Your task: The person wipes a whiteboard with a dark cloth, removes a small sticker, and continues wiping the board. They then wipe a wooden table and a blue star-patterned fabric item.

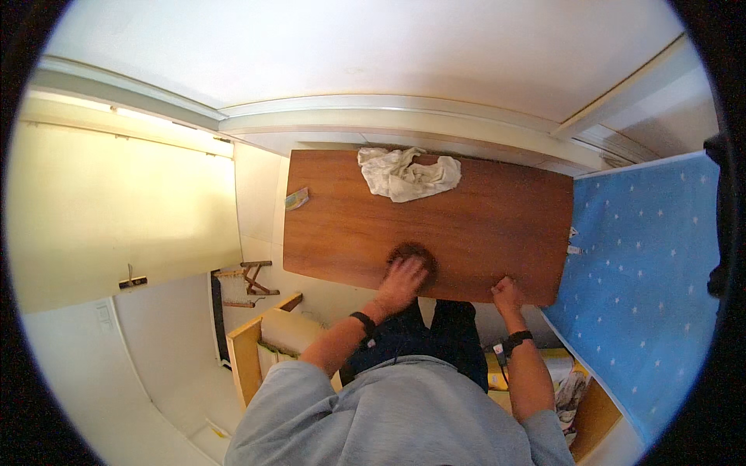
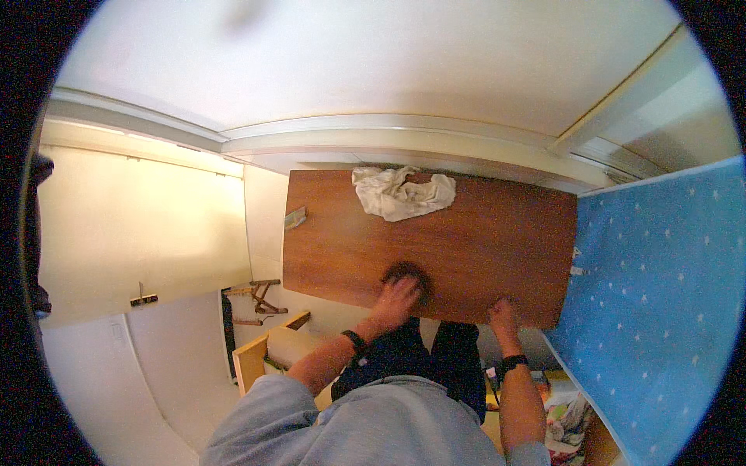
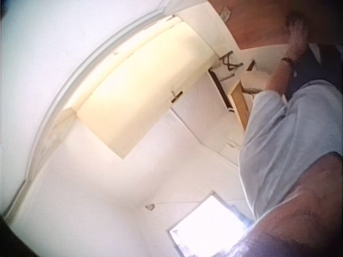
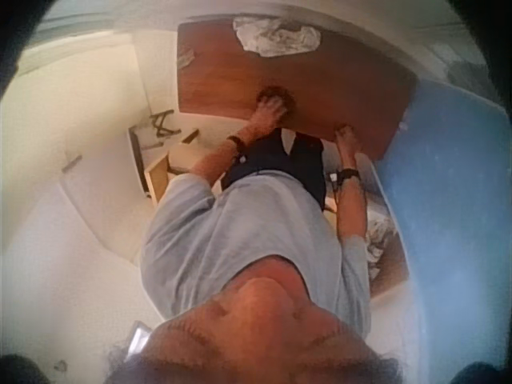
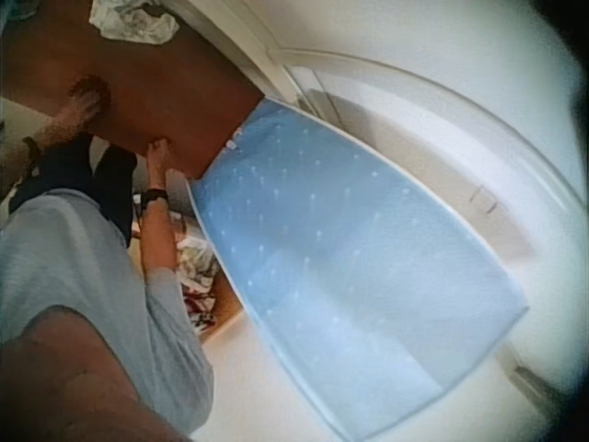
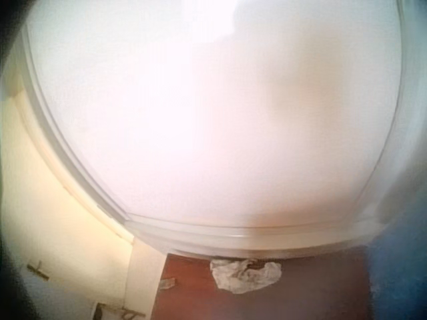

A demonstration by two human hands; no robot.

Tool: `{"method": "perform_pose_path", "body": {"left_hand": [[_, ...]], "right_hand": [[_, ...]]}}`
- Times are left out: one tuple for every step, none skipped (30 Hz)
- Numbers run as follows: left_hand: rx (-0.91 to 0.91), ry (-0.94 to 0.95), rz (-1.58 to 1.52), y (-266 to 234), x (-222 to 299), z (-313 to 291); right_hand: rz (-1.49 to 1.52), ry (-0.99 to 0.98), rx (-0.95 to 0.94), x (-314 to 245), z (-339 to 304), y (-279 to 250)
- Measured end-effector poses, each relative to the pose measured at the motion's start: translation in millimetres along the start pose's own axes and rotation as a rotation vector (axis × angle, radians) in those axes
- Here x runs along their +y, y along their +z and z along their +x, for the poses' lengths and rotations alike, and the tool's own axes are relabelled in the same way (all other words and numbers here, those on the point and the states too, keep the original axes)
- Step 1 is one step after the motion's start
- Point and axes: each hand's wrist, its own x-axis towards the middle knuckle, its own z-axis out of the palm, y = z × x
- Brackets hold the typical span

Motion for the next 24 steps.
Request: {"method": "perform_pose_path", "body": {"left_hand": [[0.079,0.071,-0.028,3.4,11.7,5.2],[0.068,0.127,-0.055,7.5,25.2,8.1],[0.093,0.186,-0.09,10.1,30.9,9.2],[0.131,0.179,-0.063,11.8,30.0,9.1],[0.065,0.137,-0.061,13.6,26.3,3.0],[0.079,0.115,-0.068,14.1,15.5,-5.3],[0.086,0.094,-0.062,15.9,3.5,-15.9],[0.119,0.029,-0.091,15.7,-14.1,-35.8],[0.142,-0.083,-0.116,15.3,-30.9,-55.0],[0.089,-0.23,-0.125,14.7,-43.7,-73.7],[0.176,-0.269,-0.09,13.4,-53.5,-90.6],[0.118,-0.395,-0.041,13.5,-58.1,-99.6],[0.181,-0.35,-0.05,14.8,-58.6,-103.1],[0.178,-0.355,-0.053,15.1,-57.5,-103.4],[0.174,-0.342,-0.049,16.8,-51.4,-97.6],[0.157,-0.278,-0.019,18.3,-43.0,-85.9],[0.07,-0.169,-0.006,18.8,-34.9,-70.8],[0.009,-0.055,0.015,19.7,-23.5,-54.9],[-0.064,0.047,0.04,20.7,-9.2,-38.3],[0.012,0.149,0.049,21.7,7.4,-16.7],[-0.011,0.222,0.066,20.8,24.9,7.5],[0.034,0.261,0.059,17.7,44.7,29.4],[0.018,0.288,0.064,13.0,65.8,52.6],[0.039,0.32,0.103,6.0,87.5,76.6]], "right_hand": [[0.0,0.011,0.005,-0.2,0.5,0.6],[0.001,0.035,-0.001,0.1,-0.6,1.2],[0.013,0.011,0.014,-0.1,-1.6,2.0],[0.026,0.001,0.025,0.4,-2.4,1.5],[0.044,0.003,0.009,0.6,-4.3,1.8],[0.055,-0.042,0.031,0.4,-5.4,1.2],[0.069,-0.078,0.032,0.5,-7.2,0.5],[0.056,-0.084,0.059,-0.4,-8.5,-0.3],[0.158,-0.084,0.039,-1.3,-9.8,-1.9],[0.233,-0.05,0.045,-3.8,-11.5,-2.8],[0.296,0.006,0.03,-6.1,-13.5,-4.3],[0.235,-0.04,0.059,-8.8,-14.0,-6.4],[0.16,-0.064,0.067,-12.2,-14.5,-7.9],[0.082,-0.054,0.064,-14.2,-15.0,-11.0],[0.123,-0.053,0.044,-15.7,-15.3,-14.3],[0.165,-0.021,0.012,-17.6,-16.5,-16.6],[0.235,0.004,-0.021,-18.8,-16.9,-18.9],[0.216,0.008,-0.002,-19.5,-17.5,-20.7],[0.221,-0.003,0.014,-19.7,-18.1,-21.6],[0.225,0.001,0.015,-19.6,-18.3,-21.8],[0.226,-0.011,0.029,-19.0,-18.9,-21.9],[0.228,-0.004,0.032,-18.9,-19.5,-21.3],[0.239,0.003,0.033,-18.5,-20.4,-21.0],[0.262,0.031,0.062,-18.0,-22.3,-21.6]]}}
